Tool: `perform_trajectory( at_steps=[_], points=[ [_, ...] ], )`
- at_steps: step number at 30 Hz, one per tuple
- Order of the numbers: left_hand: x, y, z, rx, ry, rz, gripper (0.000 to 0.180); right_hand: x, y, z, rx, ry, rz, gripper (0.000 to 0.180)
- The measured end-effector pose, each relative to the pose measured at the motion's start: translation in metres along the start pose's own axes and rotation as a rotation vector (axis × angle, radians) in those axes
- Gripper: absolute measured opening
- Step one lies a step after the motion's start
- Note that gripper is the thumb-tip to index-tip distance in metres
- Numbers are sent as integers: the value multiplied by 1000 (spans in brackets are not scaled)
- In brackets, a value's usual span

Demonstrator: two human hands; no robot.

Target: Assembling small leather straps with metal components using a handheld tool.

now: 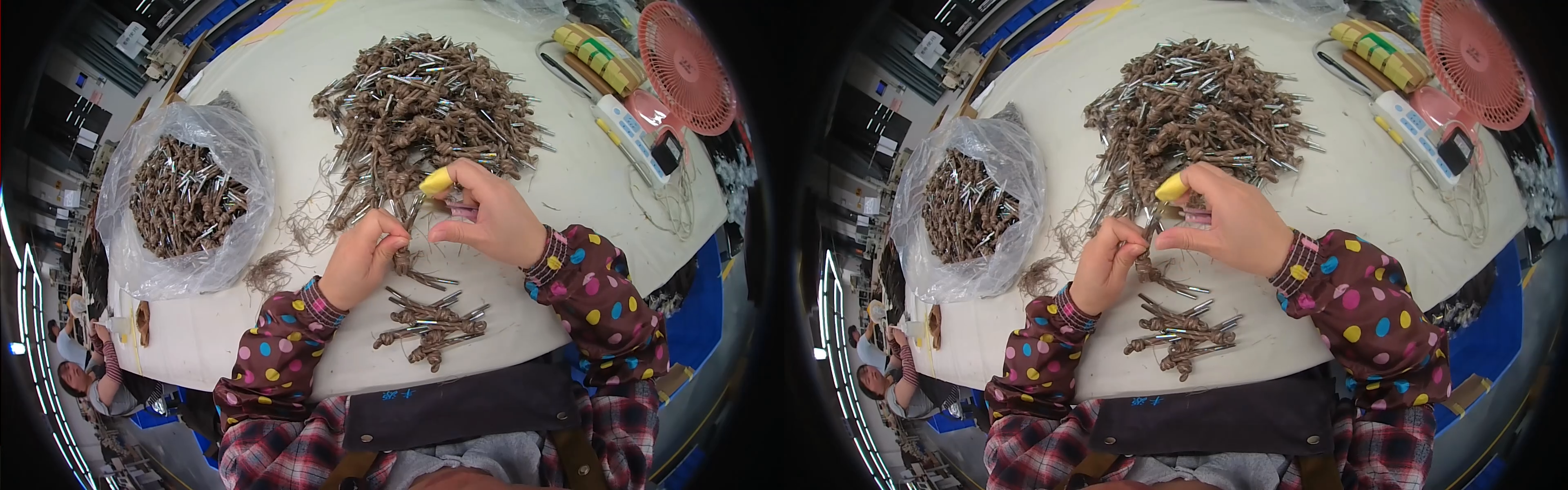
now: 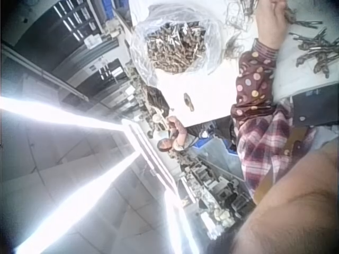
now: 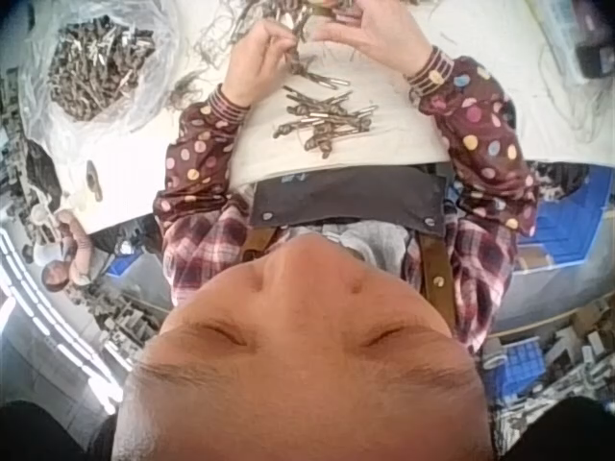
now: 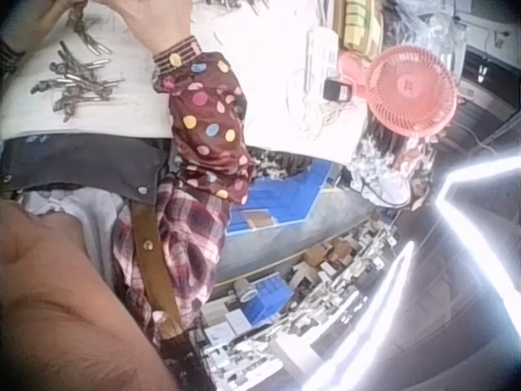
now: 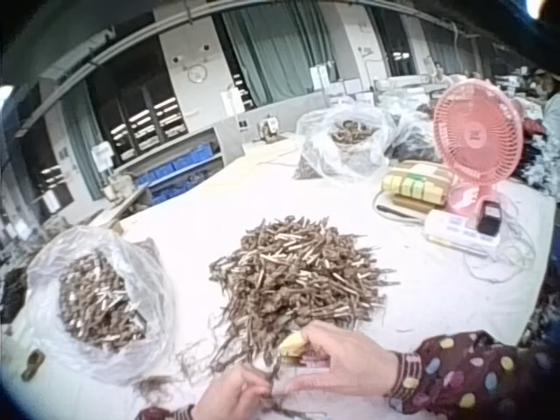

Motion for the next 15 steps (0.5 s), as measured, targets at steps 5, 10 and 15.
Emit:
perform_trajectory(
  at_steps=[5,10,15],
  points=[
    [0,3,-2,-31,82,-49,7,-6,2,-1,-260,-74,-282,30],
    [3,-1,-3,66,99,7,8,-1,1,-2,-100,-31,-175,22],
    [17,-10,-12,53,95,239,9,4,-2,-5,-2,42,-102,20]
  ],
)
Point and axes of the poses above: each hand's wrist, its own y-axis away from the middle knuckle, its own x-axis out of the back of the hand, z = x × y, the point moved 2 cm from there along -y, towards the middle knuckle, and after that the axes turned 14 degrees about z, right-handed, at the moved point
